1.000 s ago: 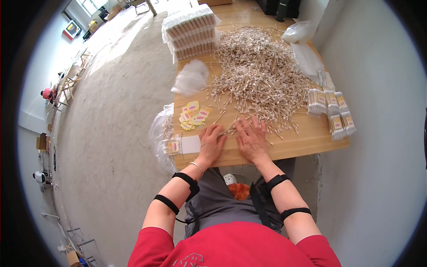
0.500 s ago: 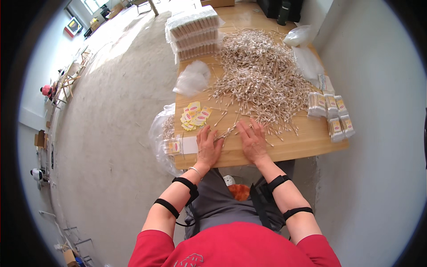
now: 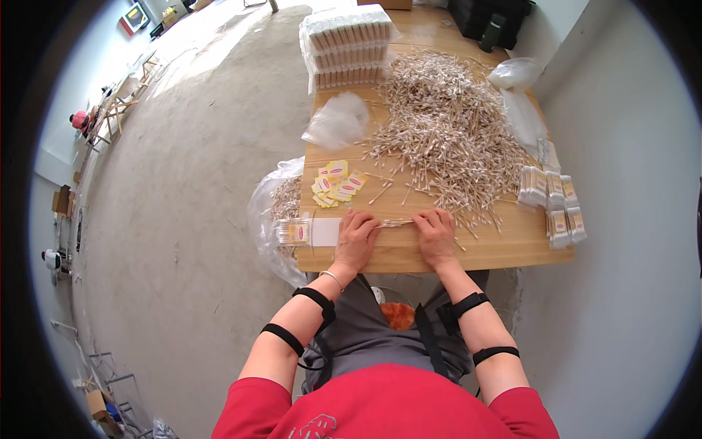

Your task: Manually counting and placing wooden-stem cotton swabs into small plastic bags.

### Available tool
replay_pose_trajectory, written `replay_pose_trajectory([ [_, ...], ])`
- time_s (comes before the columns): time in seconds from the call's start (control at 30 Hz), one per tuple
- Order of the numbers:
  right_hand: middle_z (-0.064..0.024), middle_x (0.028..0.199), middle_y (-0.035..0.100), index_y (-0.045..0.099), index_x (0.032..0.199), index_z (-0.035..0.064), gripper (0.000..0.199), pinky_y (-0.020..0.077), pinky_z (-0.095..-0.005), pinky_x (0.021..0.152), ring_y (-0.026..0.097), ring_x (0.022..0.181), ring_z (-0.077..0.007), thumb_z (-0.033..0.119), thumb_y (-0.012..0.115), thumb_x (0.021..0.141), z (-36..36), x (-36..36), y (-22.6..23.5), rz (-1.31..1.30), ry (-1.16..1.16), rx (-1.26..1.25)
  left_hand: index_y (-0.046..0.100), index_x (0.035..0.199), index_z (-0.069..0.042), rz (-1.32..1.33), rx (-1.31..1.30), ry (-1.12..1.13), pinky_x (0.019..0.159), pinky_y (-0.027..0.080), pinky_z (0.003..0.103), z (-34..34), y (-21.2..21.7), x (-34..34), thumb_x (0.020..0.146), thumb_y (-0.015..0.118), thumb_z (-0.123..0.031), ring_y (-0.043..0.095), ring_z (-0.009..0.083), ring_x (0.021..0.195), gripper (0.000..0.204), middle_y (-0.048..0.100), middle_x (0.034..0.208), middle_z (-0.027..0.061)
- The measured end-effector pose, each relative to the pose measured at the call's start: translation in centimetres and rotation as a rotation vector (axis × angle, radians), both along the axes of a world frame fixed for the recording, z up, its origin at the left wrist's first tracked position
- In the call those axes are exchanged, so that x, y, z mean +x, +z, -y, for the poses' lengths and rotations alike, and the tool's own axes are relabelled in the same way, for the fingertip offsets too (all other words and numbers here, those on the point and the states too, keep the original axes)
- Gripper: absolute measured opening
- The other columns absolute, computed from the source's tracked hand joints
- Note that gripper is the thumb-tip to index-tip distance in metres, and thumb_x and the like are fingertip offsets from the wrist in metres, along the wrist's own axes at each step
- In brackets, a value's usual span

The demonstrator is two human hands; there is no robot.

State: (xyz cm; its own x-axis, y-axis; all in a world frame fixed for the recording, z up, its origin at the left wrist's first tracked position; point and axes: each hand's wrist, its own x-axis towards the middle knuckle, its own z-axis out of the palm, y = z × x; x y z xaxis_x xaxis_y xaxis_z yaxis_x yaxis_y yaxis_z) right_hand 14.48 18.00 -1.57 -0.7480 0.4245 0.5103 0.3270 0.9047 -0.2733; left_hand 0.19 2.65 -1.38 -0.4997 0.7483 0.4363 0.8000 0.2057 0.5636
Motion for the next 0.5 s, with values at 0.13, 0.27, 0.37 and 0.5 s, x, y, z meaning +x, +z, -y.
replay_pose_trajectory([
  [0.13,0.0009,0.095,0.060,0.069,0.091,0.0136,0.018,0.0368,-0.0373,0.092,0.051,0.101,-0.0207,0.011,0.062,0.074,-0.1,0.2,-0.1,-0.044,-0.051,-0.039,0.066,0.099,-0.008,-0.062,-0.058,0.082,0.097,0.037,0.039,-0.2,0.5,0.3,0.079,0.068,-0.017,0.053,0.0297,0.098,0.022,0.060,0.098,0.0098],
  [0.27,0.0005,0.094,0.061,0.069,0.092,0.0139,0.014,0.0375,-0.0381,0.091,0.051,0.102,-0.0225,0.014,0.066,0.079,-0.3,0.5,0.1,-0.033,-0.065,-0.061,0.066,0.099,-0.010,0.008,-0.020,0.094,0.095,0.038,0.040,-0.6,1.2,0.9,0.079,0.068,-0.017,0.053,0.0269,0.102,0.022,0.060,0.098,0.0079],
  [0.37,0.0004,0.094,0.061,0.069,0.091,0.0137,0.013,0.0371,-0.0386,0.091,0.051,0.101,-0.0226,0.016,0.067,0.078,-0.2,0.5,0.3,-0.045,-0.065,-0.079,0.067,0.099,-0.010,0.006,-0.026,-0.014,0.092,0.040,0.041,-0.4,1.0,0.7,0.079,0.067,-0.016,0.053,0.0270,0.101,0.020,0.061,0.099,0.0073],
  [0.5,0.0005,0.092,0.059,0.069,0.088,0.0144,0.013,0.0352,-0.0391,0.094,0.050,0.101,-0.0218,0.015,0.066,0.076,0.0,0.3,0.5,-0.078,-0.091,-0.101,0.069,0.093,-0.008,0.086,0.044,-0.032,0.090,0.041,0.040,-0.1,-0.1,0.3,0.080,0.067,-0.013,0.055,0.0277,0.096,0.014,0.062,0.094,0.0072],
])
